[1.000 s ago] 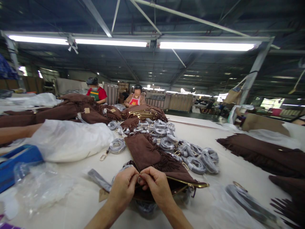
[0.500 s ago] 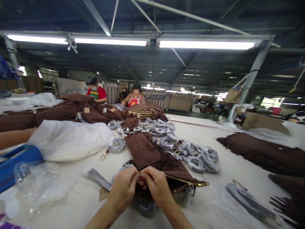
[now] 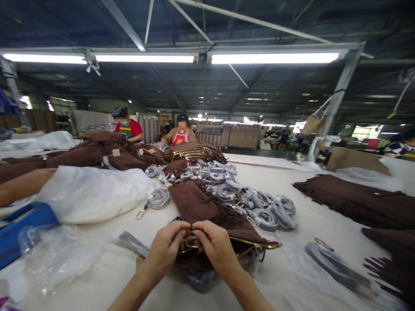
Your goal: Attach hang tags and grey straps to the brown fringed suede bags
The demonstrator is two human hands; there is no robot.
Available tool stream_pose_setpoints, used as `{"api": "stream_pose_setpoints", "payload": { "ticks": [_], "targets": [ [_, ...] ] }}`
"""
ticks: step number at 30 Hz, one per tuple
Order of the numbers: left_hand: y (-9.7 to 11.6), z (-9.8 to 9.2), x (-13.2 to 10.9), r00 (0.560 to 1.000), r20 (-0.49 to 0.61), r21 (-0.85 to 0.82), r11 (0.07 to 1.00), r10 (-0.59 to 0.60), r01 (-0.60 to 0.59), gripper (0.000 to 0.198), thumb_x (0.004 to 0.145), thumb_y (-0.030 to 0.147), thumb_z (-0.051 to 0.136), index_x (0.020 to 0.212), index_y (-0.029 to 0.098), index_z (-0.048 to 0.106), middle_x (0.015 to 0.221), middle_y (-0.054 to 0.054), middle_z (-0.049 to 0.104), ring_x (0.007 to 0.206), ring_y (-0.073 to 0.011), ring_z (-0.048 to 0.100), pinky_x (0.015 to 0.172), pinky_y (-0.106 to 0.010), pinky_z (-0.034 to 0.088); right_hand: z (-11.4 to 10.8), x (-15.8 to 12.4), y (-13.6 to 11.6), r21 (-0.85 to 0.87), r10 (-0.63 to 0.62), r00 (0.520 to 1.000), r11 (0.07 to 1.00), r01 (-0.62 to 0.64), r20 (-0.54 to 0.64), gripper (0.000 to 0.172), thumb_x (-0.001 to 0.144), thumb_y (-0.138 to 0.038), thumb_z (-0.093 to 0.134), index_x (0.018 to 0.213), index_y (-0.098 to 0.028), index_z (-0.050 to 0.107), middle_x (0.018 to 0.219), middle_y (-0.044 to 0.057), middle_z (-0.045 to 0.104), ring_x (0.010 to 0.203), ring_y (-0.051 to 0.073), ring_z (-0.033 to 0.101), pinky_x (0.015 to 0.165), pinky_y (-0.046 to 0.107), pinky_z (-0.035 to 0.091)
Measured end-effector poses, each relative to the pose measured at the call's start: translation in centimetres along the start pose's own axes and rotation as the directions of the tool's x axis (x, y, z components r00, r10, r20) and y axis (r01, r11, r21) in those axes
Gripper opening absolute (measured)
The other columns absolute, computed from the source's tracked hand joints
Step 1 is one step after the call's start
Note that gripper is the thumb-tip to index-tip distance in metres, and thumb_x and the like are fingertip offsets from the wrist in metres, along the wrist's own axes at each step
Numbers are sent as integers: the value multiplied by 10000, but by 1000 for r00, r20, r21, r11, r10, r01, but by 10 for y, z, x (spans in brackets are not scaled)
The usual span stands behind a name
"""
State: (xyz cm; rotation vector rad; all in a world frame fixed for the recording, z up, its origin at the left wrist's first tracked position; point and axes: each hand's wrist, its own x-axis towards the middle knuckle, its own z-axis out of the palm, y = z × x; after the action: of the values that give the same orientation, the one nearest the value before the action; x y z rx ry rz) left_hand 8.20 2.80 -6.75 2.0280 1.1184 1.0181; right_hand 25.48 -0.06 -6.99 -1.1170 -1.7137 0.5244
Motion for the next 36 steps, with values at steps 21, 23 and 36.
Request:
{"api": "stream_pose_setpoints", "payload": {
  "ticks": [21,23,36],
  "targets": [
    [-20,-60,2,964,-12,375,895,265,-241,362,704,56,382,846,216,675,1396,-85,502,1283,-266,451,1059,-392,384,-1,-54,-26,573,440,830,601,-557,344,530,681,-534,782,1019,-156,629,891,74,686,758,182,673,588,265,541],
    [1,-53,-9,932,78,304,882,355,-361,377,726,68,417,876,254,709,1494,-22,419,1336,-269,410,1094,-382,356,-1,-61,-28,714,424,810,406,-570,405,641,649,-593,795,1097,-170,617,1033,101,681,885,196,671,699,305,555],
    [12,-11,-12,948,254,161,958,194,-239,552,700,157,538,1248,208,575,1313,-111,560,1203,-272,508,1041,-410,413,-1,-106,-6,874,438,798,53,-483,414,895,681,-944,288,957,-211,721,960,125,749,722,219,702,751,353,518]
  ]
}}
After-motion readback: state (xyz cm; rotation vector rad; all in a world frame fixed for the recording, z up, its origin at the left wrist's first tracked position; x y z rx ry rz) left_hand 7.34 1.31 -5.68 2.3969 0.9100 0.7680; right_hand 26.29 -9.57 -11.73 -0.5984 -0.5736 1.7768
